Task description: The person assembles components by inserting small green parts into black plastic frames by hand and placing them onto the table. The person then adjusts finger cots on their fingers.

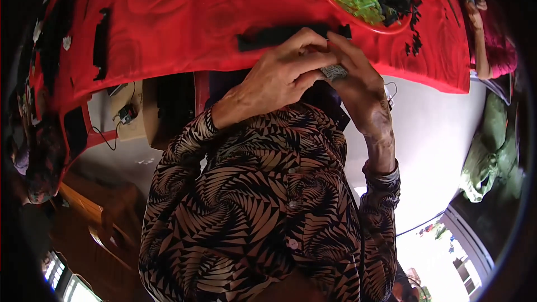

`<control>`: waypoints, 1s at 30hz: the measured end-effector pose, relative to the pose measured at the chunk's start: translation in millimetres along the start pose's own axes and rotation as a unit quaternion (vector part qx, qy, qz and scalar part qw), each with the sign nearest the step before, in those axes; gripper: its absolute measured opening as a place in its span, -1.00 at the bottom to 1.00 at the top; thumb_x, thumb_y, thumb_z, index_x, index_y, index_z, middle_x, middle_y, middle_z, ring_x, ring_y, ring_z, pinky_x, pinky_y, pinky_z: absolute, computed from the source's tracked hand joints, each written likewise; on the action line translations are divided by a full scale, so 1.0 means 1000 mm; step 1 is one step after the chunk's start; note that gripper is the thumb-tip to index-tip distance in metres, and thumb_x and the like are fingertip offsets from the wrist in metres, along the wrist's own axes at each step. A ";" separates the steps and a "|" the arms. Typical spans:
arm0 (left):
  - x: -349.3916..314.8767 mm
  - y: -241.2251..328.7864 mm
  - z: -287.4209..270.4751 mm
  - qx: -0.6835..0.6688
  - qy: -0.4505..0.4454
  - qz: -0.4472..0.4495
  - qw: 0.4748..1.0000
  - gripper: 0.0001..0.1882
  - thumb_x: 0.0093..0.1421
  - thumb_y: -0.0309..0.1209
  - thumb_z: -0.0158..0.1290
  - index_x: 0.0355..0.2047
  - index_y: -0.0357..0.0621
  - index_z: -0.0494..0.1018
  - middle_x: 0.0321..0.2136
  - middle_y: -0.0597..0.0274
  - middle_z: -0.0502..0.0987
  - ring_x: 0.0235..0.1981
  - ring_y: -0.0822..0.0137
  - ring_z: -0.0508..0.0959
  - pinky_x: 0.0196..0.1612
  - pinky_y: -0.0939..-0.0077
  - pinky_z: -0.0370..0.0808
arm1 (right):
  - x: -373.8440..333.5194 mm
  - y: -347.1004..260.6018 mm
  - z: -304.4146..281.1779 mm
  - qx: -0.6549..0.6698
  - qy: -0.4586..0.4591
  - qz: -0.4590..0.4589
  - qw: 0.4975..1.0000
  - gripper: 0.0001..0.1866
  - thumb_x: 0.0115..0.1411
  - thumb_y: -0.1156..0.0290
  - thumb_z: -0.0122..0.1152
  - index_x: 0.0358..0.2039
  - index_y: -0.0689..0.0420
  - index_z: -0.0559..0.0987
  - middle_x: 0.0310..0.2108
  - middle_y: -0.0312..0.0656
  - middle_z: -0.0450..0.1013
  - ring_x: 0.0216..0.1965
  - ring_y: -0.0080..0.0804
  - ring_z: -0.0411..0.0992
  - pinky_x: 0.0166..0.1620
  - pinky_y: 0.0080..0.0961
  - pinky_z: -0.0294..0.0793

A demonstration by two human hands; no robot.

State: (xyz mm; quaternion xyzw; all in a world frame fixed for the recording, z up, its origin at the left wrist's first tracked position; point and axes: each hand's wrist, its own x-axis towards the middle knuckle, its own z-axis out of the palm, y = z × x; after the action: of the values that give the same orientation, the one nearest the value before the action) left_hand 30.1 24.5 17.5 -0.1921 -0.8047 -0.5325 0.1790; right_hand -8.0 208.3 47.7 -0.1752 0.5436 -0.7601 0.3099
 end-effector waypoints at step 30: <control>-0.014 0.009 0.003 -0.040 0.149 -0.059 0.986 -0.66 -0.05 -0.62 0.29 -0.21 -0.21 0.53 -0.40 0.17 0.55 -0.44 0.35 0.55 -0.44 0.50 0.46 | 0.020 0.011 0.024 -0.240 0.210 -0.022 0.948 -0.90 0.14 0.60 0.20 -0.33 0.24 0.46 -0.59 -0.29 0.45 -0.53 -0.66 0.36 -0.44 -0.69 0.34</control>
State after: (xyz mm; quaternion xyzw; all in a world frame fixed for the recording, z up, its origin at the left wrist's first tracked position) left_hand 46.6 28.6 16.5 -0.0697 -0.7574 -0.5961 0.2571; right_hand -5.1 175.6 44.9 -0.0931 0.7589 -0.6331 0.1207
